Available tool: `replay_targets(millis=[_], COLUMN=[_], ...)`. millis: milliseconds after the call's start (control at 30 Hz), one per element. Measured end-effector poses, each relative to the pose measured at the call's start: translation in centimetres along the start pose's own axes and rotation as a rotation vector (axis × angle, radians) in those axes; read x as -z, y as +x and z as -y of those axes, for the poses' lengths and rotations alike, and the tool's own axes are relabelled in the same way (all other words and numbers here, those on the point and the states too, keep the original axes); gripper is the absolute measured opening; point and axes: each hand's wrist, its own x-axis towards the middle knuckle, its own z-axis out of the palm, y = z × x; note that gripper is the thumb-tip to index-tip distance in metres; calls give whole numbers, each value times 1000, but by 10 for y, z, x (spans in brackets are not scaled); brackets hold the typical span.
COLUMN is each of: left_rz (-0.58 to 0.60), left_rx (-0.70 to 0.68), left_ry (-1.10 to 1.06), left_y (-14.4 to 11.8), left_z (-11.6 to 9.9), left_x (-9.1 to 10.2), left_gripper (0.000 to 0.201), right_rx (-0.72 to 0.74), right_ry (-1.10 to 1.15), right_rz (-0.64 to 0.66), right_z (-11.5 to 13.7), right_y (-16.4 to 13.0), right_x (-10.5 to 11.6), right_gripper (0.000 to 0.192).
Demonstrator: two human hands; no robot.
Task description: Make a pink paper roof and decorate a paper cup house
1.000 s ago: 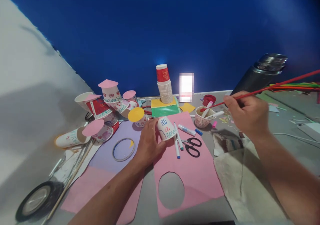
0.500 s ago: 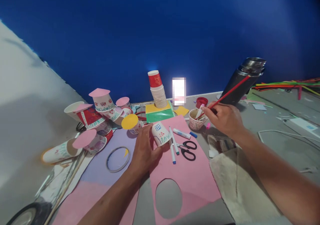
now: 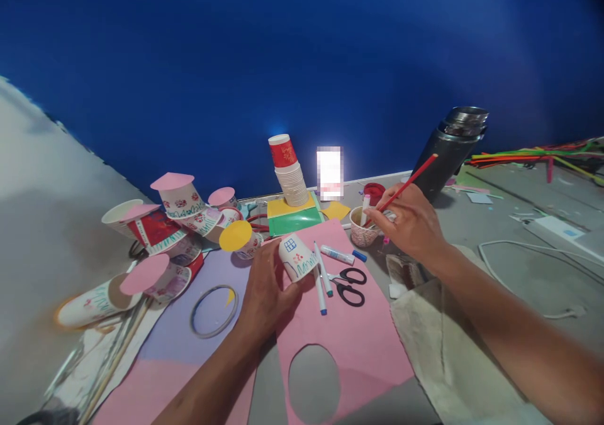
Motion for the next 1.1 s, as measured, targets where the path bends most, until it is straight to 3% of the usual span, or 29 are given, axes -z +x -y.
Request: replay_targets(millis=[133, 333, 533, 867, 967, 1100], left_rz=[-1, -2, -7, 83, 104, 39], left_rx=[7, -4, -31, -74, -61, -71], left_ry=[3, 34, 93, 159, 158, 186], left_y=[1, 1, 1, -2, -2, 7], left_z=[2, -1, -2, 0, -7, -30], left_x=[-1, 1, 2, 8, 15, 28], left_gripper=[70, 72, 72, 92, 88, 86], right_rx=[16, -29, -223, -284, -339, -439], right_ry=[49, 129, 165, 164, 209, 296], right_rz=[2, -186, -195, -271, -275, -247], right_z=[-1, -5, -18, -25, -26, -27], right_y=[-1, 9, 14, 22, 25, 25], right_x=[-2, 4, 9, 21, 26, 28], right_gripper=[29, 27, 29, 32, 36, 42])
